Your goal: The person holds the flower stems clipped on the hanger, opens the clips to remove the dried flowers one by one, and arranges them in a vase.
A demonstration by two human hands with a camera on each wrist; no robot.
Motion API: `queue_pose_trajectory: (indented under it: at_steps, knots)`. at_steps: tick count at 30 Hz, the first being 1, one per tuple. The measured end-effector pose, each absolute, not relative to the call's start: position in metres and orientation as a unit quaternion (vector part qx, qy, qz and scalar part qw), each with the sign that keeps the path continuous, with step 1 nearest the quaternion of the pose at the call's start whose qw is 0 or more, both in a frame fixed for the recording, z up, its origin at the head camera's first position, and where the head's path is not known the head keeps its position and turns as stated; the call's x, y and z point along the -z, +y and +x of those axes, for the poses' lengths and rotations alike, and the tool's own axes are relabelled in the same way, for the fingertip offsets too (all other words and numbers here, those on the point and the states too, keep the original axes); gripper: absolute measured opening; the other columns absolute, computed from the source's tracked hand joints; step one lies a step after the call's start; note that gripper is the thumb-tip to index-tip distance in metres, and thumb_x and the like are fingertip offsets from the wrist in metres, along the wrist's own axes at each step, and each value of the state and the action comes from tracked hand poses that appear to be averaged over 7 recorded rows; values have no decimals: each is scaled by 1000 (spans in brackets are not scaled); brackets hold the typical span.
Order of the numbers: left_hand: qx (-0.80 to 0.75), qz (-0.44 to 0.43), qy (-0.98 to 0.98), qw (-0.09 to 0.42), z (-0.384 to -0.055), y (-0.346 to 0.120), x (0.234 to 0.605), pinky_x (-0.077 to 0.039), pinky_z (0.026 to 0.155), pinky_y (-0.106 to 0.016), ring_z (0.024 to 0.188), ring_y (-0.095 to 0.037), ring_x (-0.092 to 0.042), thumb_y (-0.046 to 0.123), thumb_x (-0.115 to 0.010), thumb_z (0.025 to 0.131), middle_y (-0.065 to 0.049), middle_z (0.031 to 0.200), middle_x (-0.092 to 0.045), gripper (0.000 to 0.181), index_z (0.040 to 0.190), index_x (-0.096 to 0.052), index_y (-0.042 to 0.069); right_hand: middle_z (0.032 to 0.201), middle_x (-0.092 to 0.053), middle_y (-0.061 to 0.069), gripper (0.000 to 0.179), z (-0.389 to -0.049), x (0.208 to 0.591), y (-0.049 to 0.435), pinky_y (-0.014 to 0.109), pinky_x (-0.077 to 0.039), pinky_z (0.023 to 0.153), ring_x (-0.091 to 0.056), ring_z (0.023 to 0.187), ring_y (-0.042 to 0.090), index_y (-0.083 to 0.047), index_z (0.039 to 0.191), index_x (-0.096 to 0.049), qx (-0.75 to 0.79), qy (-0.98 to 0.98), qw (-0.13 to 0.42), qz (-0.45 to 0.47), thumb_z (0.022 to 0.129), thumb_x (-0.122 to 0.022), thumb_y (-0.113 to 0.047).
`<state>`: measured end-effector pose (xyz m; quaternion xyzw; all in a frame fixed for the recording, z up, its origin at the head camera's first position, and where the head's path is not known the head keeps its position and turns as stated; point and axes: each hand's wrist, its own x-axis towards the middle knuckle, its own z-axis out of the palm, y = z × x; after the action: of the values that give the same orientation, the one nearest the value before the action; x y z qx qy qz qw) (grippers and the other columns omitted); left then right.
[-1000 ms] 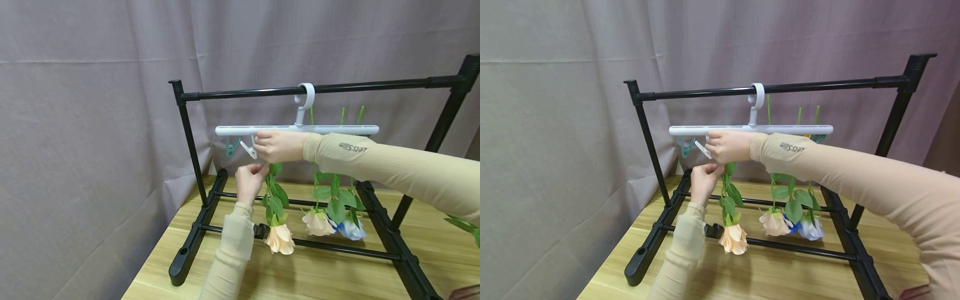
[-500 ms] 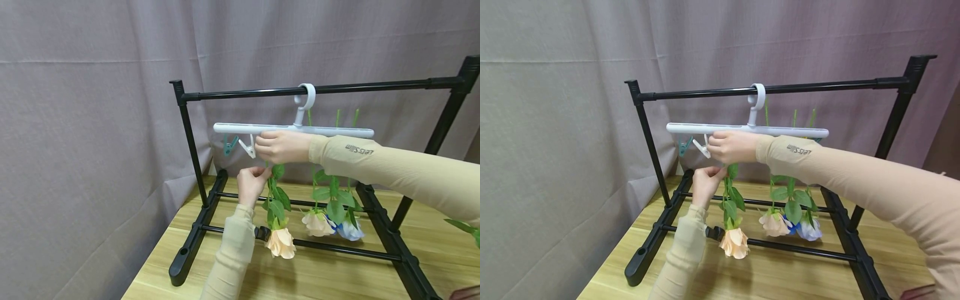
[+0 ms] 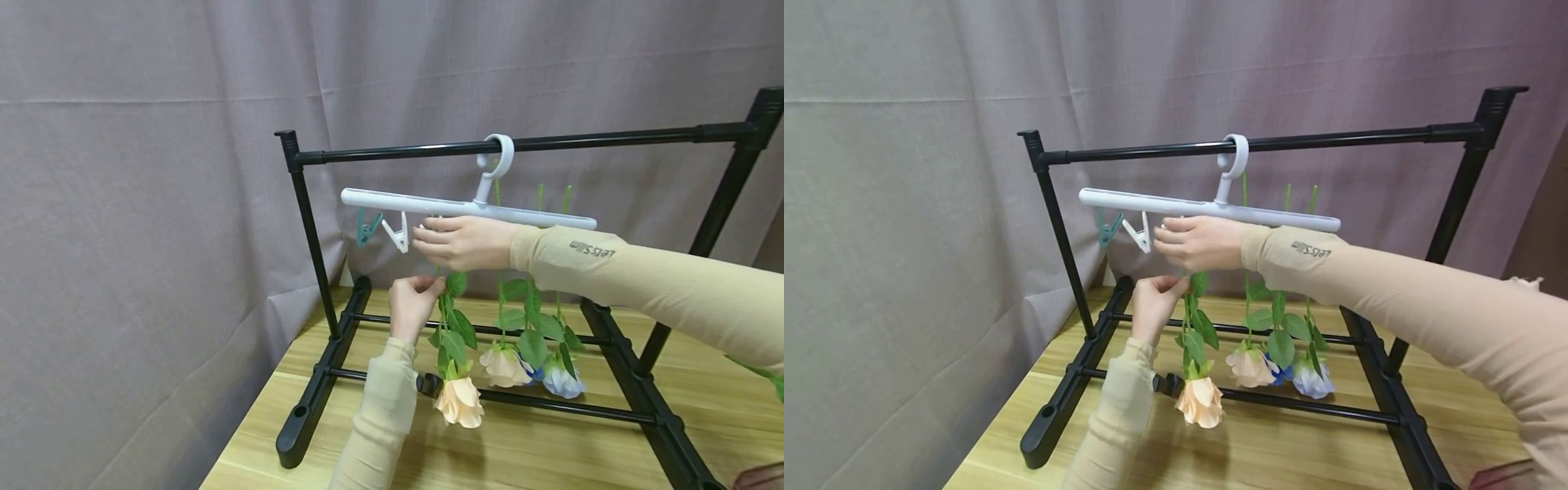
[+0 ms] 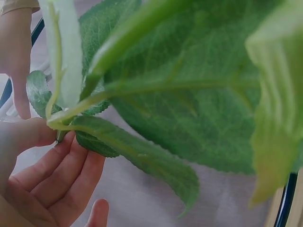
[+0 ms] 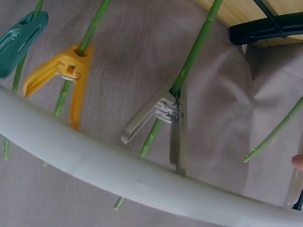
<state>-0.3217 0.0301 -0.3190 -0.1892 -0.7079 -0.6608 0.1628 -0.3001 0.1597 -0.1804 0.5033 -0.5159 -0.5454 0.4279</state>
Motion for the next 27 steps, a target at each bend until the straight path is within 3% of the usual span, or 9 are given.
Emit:
queue_pose_trajectory:
  at_steps: [5,9,12,15,17,21,23,27]
  knots:
    - [647,-202,-713,178,-320,31,319,-46,62,-21,63,-6,-58,16,-69,84,-11,75,-75,16,78,-78,4,118,-68,0,32,-297,189,165,27,-44,105,-61,114,14,-15,103,-73,532,-507,409,540,72,-78,-17]
    - [631,-209,-722,190,-319,29,321,-44,58,-19,58,-5,-55,12,-69,81,-12,73,-74,13,78,-78,3,105,-68,3,24,-294,206,170,27,-49,94,-63,102,16,-12,95,-70,463,-520,415,586,72,-76,-15]
    - [624,-210,-730,185,-318,25,324,-43,56,-19,56,-5,-53,13,-70,82,-12,73,-74,14,76,-78,3,97,-64,4,8,-292,221,175,27,-49,85,-60,92,17,-11,91,-66,418,-546,428,586,86,-61,-7]
    - [621,-214,-734,173,-317,21,328,-41,55,-19,56,-4,-51,18,-70,84,-12,73,-74,18,76,-78,4,93,-63,4,31,-290,234,181,27,-49,81,-58,88,17,-9,91,-65,394,-569,441,571,100,-36,0]
    - [617,-220,-737,167,-315,19,330,-39,53,-18,54,-4,-50,20,-70,84,-12,73,-74,20,76,-78,4,93,-63,4,41,-288,241,186,27,-49,80,-58,88,18,-8,92,-65,386,-580,446,561,102,-26,2]
    - [608,-228,-743,159,-311,16,333,-36,51,-19,54,-4,-48,20,-71,84,-12,73,-74,20,75,-78,4,98,-64,6,21,-286,251,195,28,-50,84,-59,93,19,-6,97,-65,374,-602,446,547,93,-47,3]
    - [603,-235,-747,150,-309,15,334,-38,53,-18,56,-3,-50,20,-71,83,-11,74,-75,19,77,-78,4,102,-64,7,21,-286,254,199,29,-51,85,-60,96,20,-5,100,-65,361,-612,446,543,85,-54,3]
    - [595,-256,-753,118,-302,15,334,-44,56,-19,61,-3,-55,19,-71,83,-10,78,-75,17,80,-78,4,105,-65,10,27,-285,258,205,30,-52,84,-62,97,21,-4,103,-65,326,-622,453,549,90,-45,8]
